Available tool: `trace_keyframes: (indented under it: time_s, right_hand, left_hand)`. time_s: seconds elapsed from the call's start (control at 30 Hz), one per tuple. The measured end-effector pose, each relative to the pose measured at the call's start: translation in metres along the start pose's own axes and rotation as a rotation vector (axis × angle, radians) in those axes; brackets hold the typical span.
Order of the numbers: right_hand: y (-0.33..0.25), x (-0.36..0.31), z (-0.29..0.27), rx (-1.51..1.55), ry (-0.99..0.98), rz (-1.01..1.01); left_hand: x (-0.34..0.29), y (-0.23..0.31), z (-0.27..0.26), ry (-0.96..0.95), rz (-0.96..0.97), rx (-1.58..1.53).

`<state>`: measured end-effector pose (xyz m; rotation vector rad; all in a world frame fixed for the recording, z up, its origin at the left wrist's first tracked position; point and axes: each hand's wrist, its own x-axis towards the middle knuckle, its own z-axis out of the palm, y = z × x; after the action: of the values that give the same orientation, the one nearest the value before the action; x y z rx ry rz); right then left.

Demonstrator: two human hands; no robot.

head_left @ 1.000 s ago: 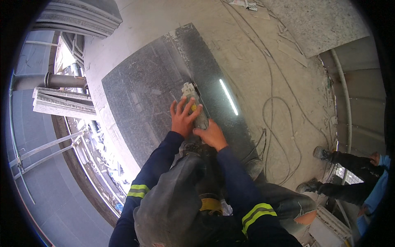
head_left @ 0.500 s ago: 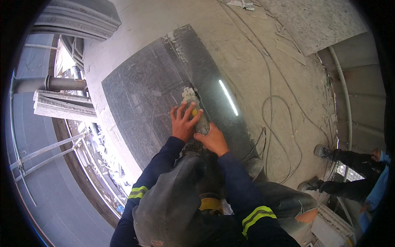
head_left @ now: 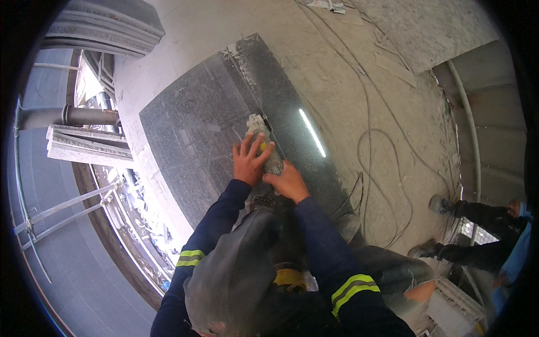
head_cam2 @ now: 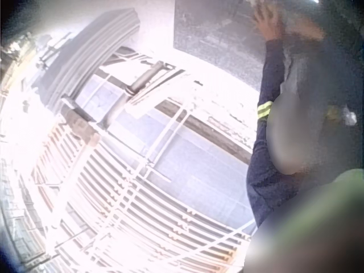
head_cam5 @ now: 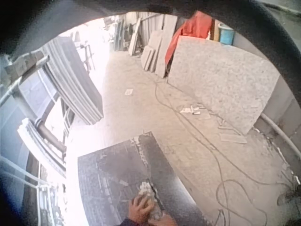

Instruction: The person kneels on the floor and uses an angle grinder to grind the surface of a large dark tile. The person holds the tool with both hands and moves it back and forth across the tile surface, generating dust.

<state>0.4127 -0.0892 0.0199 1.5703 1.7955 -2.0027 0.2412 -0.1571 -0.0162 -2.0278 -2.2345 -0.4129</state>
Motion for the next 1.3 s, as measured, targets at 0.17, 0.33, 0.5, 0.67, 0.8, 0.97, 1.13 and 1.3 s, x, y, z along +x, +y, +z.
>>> trace_keyframes:
  time_s: [0.17, 0.33, 0.5, 0.67, 0.8, 0.97, 1.13, 1.3]
  right_hand:
    - [0.011, -0.018, -0.003, 0.029, 0.013, 0.01]
    - [-0.006, -0.024, -0.004, -0.075, 0.08, -0.016]
    - [-0.005, -0.006, -0.002, -0.122, 0.09, -0.026]
    - [-0.005, -0.002, -0.003, -0.102, 0.07, -0.011]
    - [-0.004, -0.021, -0.006, -0.07, 0.029, -0.018]
    - [0.003, -0.035, -0.008, -0.103, 0.032, 0.032]
    - [0.002, -0.019, -0.005, -0.105, 0.048, 0.014]
    - [-0.007, -0.004, -0.002, -0.09, 0.022, 0.023]
  left_hand:
    - [-0.006, 0.018, -0.012, -0.016, -0.005, -0.081]
    - [-0.003, 0.01, -0.01, 0.024, 0.022, -0.083]
    - [0.005, 0.007, -0.008, -0.038, -0.013, -0.102]
    - [0.008, 0.005, -0.008, -0.055, -0.026, -0.108]
    - [-0.005, 0.007, -0.01, -0.036, 0.025, -0.071]
    - [-0.013, 0.023, -0.016, -0.023, -0.009, -0.147]
    - [-0.007, 0.018, -0.01, 0.006, -0.051, -0.173]
    - [-0.001, 0.004, -0.003, 0.002, -0.037, -0.111]
